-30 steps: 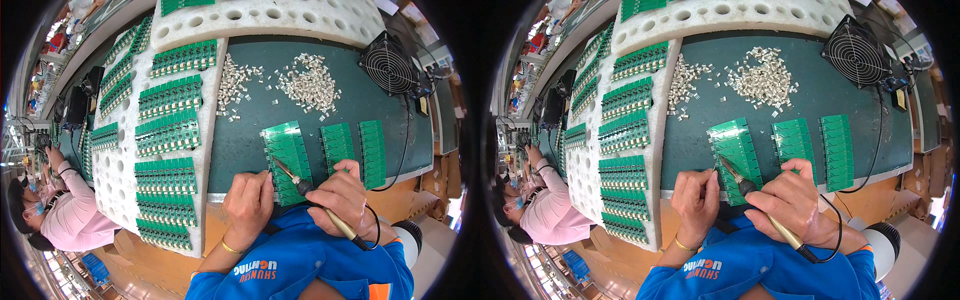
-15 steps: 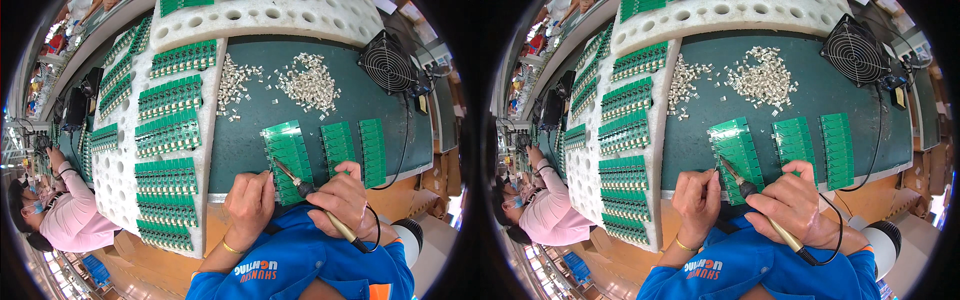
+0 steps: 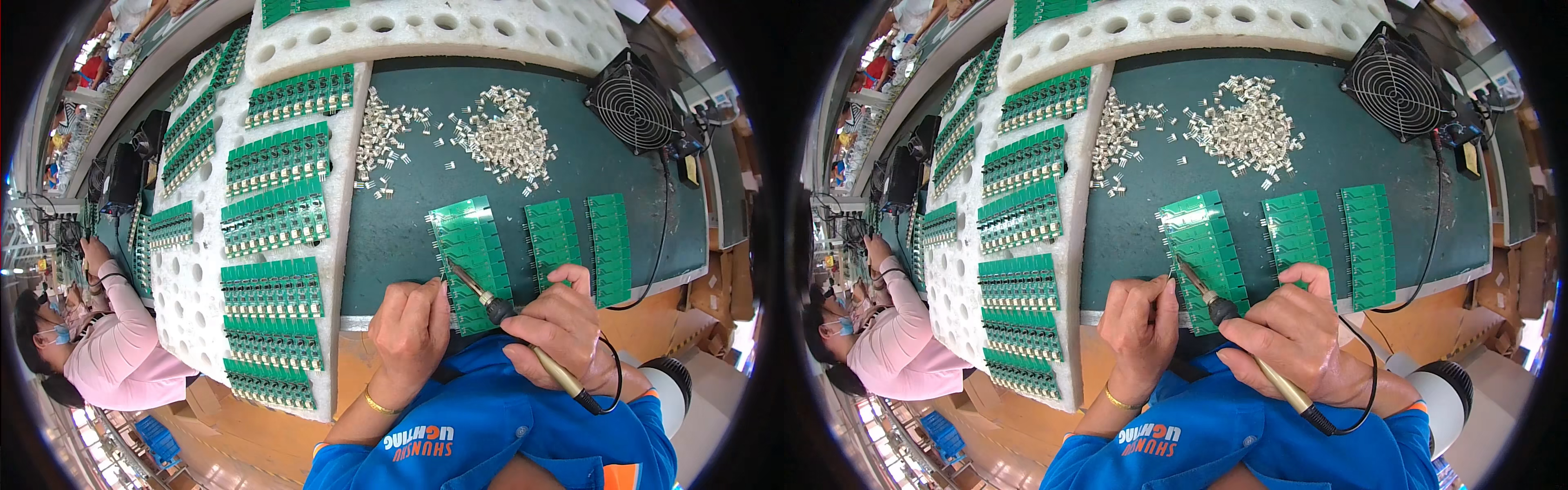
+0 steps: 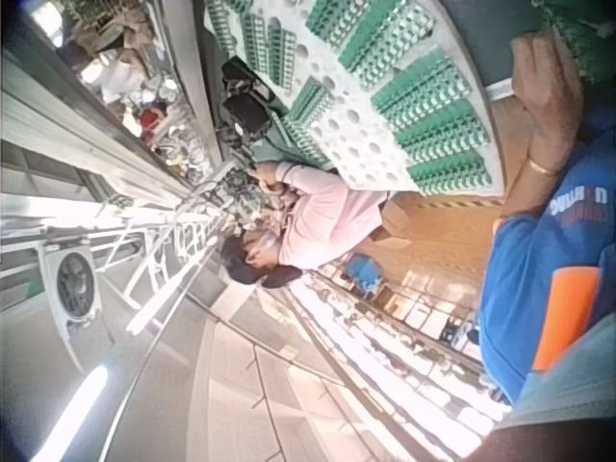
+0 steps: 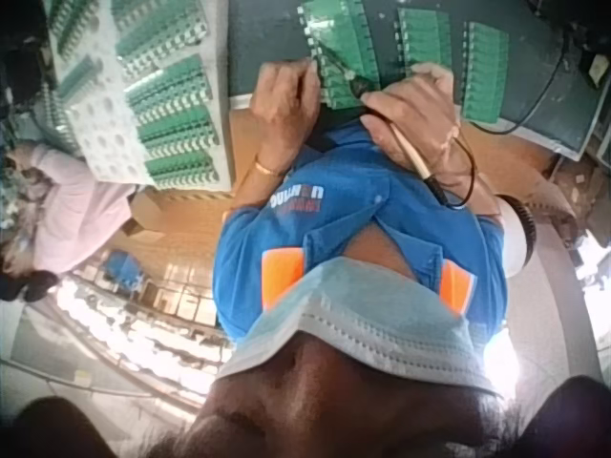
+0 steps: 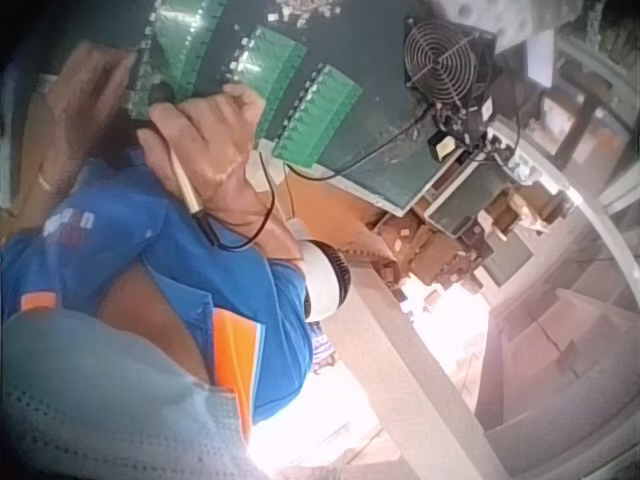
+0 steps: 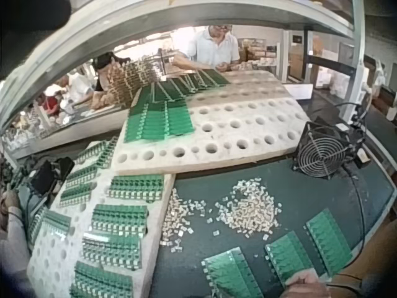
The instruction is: The person solders components onto a circuit board strip using a soldering iron and wire, places the soldered board onto a foam rack, and solders components onto another circuit board strip.
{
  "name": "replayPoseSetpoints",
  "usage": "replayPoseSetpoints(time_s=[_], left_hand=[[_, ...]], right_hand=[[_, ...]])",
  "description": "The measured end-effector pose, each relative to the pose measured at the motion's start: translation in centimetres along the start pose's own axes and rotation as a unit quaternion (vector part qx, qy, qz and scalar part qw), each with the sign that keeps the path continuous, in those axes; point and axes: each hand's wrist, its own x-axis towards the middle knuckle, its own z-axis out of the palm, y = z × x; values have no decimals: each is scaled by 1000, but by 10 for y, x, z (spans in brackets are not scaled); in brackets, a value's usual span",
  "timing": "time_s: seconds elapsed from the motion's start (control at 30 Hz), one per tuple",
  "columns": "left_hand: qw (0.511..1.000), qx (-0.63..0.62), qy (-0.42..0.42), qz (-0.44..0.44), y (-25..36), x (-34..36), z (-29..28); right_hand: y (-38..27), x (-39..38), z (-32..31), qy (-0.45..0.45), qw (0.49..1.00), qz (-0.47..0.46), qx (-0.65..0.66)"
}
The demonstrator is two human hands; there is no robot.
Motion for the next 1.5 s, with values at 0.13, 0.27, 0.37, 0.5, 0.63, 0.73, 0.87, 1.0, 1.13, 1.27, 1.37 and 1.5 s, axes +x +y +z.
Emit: replayPoseSetpoints(time_s=[0.13, 0.27, 0.37, 0.5, 0.63, 0.73, 0.87, 1.0, 1.13, 1.27, 1.37, 1.5], left_hand=[[1000, 1, 0, -2, 0, -1, 0], [1000, 2, 8, -7, -1, -4, -5], [1000, -1, 22, -2, -2, -6, -8], [999, -17, 12, -27, 0, -5, -12], [999, -12, -4, -51, 6, -8, -15], [999, -1, -9, -41, 9, -9, -15], [999, -13, 2, -53, 9, -12, -12], [999, -14, 4, -45, 6, -13, -10], [999, -4, -1, -39, 5, -13, -9], [999, -4, -1, -44, 6, -13, -8], [999, -3, 0, -34, 6, -12, -9], [1000, -2, 1, -30, 6, -12, -9]], right_hand=[[1, 0, -1, 2, 1000, -2, 2], [2, -4, -5, 3, 1000, 1, -2], [2, -6, -8, 14, 1000, 2, 1], [2, -6, -8, 13, 1000, 2, 7], [3, -7, -7, 15, 1000, 2, 9], [3, -7, -6, 16, 1000, 3, 16], [3, -7, -6, 16, 1000, 0, 21], [4, -7, -5, 8, 1000, -3, 21], [4, -5, -4, 1, 1000, -4, 25], [5, -5, -4, -6, 1000, -4, 24], [5, -5, -5, -8, 1000, -2, 25], [5, -5, -4, -8, 1000, -3, 25]])
